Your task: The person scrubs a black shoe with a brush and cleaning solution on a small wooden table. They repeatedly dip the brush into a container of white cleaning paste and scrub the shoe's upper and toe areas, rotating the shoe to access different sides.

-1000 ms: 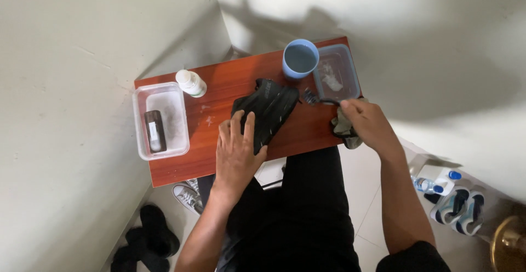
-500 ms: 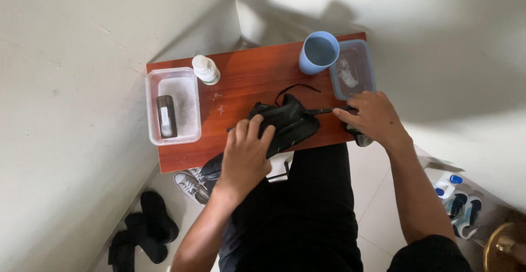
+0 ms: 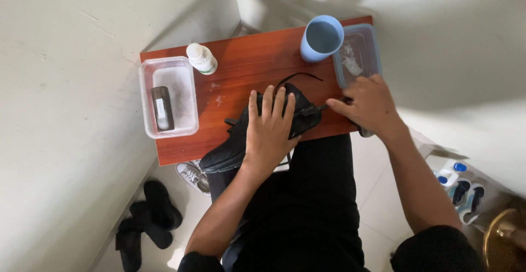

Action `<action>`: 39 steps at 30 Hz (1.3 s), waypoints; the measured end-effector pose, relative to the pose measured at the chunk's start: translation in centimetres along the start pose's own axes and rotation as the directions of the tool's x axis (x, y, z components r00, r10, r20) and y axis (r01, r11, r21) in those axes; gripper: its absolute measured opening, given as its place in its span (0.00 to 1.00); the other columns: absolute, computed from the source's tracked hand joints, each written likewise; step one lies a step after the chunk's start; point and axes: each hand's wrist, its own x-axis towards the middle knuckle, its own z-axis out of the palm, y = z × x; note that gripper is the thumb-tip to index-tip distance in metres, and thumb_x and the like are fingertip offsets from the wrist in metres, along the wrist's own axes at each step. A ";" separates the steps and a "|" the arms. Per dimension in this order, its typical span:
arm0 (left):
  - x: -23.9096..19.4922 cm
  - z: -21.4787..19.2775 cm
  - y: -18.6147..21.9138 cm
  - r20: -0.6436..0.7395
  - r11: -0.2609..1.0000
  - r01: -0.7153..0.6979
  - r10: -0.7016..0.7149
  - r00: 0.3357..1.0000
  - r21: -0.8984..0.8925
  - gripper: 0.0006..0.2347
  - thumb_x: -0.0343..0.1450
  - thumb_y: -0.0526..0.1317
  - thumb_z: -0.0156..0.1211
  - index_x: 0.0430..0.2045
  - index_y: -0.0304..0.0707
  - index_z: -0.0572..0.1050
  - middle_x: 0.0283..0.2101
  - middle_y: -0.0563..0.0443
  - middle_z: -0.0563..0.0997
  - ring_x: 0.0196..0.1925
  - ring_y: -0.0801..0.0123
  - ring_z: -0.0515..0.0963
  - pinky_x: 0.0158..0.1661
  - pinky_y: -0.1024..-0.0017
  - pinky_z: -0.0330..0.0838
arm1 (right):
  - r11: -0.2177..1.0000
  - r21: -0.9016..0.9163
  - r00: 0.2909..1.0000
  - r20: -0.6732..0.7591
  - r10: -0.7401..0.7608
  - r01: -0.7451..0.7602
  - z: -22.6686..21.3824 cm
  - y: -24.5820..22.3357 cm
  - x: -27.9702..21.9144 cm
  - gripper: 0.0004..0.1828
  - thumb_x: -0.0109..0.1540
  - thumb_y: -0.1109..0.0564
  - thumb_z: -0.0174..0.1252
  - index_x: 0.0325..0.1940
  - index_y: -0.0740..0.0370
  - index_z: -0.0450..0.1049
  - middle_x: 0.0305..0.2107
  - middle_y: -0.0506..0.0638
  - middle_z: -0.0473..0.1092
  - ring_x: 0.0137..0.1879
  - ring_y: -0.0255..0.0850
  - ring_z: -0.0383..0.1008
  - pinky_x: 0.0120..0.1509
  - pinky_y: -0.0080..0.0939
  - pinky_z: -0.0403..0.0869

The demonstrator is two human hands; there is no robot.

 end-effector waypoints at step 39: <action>-0.2 0.0 -0.3 -0.022 0.998 -0.065 0.066 0.998 0.025 0.41 0.60 0.65 0.66 0.64 0.39 0.67 0.64 0.41 0.70 0.71 0.50 0.63 0.69 0.30 0.44 | 0.999 -0.027 0.915 -0.403 -0.030 0.021 5.8 2.3 0.2 0.39 0.65 0.20 0.53 0.18 0.54 0.73 0.17 0.47 0.65 0.35 0.43 0.65 0.48 0.44 0.61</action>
